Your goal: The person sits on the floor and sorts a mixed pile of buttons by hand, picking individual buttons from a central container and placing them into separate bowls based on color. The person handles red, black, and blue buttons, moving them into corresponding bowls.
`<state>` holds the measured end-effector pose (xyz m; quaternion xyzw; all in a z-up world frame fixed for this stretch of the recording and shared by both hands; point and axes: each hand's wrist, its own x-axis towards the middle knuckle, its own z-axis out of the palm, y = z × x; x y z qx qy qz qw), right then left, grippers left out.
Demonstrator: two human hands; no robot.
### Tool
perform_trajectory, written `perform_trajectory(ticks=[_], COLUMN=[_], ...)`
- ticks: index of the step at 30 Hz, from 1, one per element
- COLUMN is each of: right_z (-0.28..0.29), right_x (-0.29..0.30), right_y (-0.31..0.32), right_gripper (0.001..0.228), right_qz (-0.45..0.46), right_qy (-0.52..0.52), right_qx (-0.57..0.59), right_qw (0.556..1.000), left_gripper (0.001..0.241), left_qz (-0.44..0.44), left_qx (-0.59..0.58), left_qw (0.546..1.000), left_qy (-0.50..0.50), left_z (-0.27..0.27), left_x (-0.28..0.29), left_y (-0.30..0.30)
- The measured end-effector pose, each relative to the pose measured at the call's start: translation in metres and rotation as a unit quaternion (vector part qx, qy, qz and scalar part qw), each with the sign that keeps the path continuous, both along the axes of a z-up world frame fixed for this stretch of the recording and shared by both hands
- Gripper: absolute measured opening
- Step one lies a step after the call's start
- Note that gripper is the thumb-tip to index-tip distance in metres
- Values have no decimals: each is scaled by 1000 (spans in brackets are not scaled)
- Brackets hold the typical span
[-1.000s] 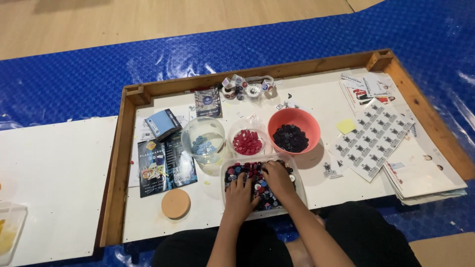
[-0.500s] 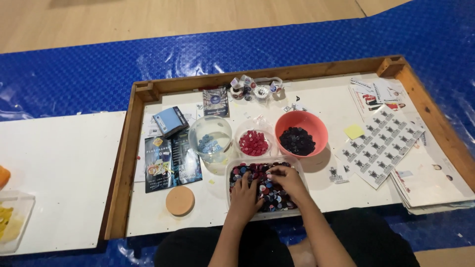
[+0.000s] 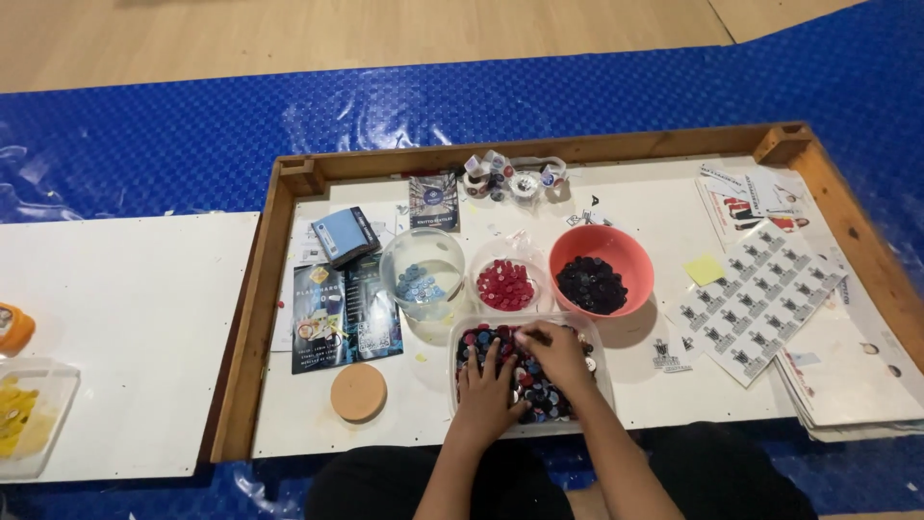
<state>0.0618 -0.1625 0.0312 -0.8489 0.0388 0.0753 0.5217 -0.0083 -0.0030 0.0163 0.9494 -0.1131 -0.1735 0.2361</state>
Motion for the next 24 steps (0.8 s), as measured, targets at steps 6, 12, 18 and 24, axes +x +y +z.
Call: perform_trajectory(ticks=[6,12,18,24], right_z=[56,47,34,-22], right_x=[56,71,3,-39], right_y=[77,88,38,-36], right_gripper=[28,35,29,37], right_qz=[54,25,6,237], right_qy=[-46,-13,-9,-59], right_qx=[23,111,-28,-231], right_qw=[997,993,1000,942], left_gripper=[87,83,77,67], left_qz=[9,3,3,-17], left_qx=[-6,-8,8,12], left_qw=[998,998,998,987], left_qy=[59,55,-54,-161], left_z=[18,12,-27,-22], left_x=[4,5,4,6], left_y=[0,3,0,2])
